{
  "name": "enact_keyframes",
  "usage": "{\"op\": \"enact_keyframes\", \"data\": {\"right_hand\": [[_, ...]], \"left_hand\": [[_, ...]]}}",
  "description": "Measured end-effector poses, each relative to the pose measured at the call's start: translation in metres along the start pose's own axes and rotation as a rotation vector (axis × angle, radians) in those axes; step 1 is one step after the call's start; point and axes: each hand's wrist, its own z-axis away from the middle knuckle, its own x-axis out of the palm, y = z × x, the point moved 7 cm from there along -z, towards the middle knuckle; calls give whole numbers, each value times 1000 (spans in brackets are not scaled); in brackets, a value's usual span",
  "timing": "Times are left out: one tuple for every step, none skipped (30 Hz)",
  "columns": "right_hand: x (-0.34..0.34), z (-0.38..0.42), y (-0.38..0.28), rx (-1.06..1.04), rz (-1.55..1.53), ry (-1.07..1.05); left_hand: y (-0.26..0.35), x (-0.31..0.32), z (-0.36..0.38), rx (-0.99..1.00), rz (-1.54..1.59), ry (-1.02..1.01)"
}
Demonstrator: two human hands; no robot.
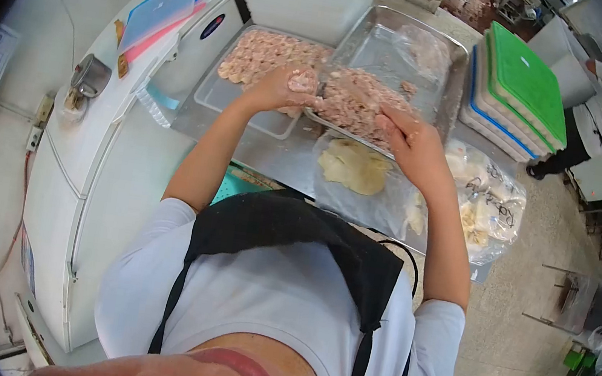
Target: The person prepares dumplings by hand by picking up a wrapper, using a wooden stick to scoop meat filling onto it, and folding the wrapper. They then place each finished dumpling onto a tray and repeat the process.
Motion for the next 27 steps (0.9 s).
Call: {"op": "enact_keyframes", "data": {"right_hand": [[8,-2,1,22,-50,64],[19,-3,4,18,-48,42],[24,-3,16,121,-115,75],[27,-2,25,226,-180,111],[30,-2,23,225,-178,96],[31,6,26,330,-257,116],[34,16,30,440,-337,140],[36,23,30,450,-336,138],[35,34,35,514,-378,192],[35,44,38,578,-419,249],[34,51,32,586,-419,257],[30,58,26,604,-418,269],[28,64,22,623,-417,281],[25,72,24,662,-390,313],[23,78,24,670,-385,319],[20,84,25,685,-381,340],[19,87,25,698,-378,358],[18,89,24,713,-345,367],[19,89,24,717,-345,368],[20,87,25,703,-342,345],[21,85,26,690,-339,323],[20,83,29,700,-337,328],[23,78,35,733,-297,245],[22,75,45,770,-255,168],[17,67,56,587,-76,92],[13,61,68,405,101,11],[5,54,76,398,331,-118]], "left_hand": [[-11,-14,8,-87,0,-10],[-26,-27,18,-176,4,-19],[-43,-42,29,-193,15,-5],[-70,-58,41,-287,-10,9],[-99,-74,53,-378,-36,18],[-129,-83,65,-388,-29,19],[-154,-100,77,-270,-237,173],[-166,-109,87,-144,-443,320],[-181,-105,91,-144,-439,310],[-197,-103,94,-234,-416,289],[-213,-102,94,-320,-394,268],[-206,-100,91,-313,-392,258],[-196,-94,90,-429,-381,185],[-193,-86,92,-546,-369,110],[-193,-81,91,-542,-365,102],[-191,-78,91,-512,-364,117],[-191,-76,90,-484,-365,133],[-197,-72,88,-483,-364,129],[-199,-71,84,-428,-372,172],[-200,-70,80,-373,-380,213],[-203,-69,74,-372,-377,205],[-204,-69,69,-330,-388,195],[-203,-68,66,-285,-398,181],[-202,-69,67,-217,-382,175],[-201,-70,67,-145,-363,165],[-200,-71,68,-212,-290,103],[-189,-69,69,-281,-221,41]]}}
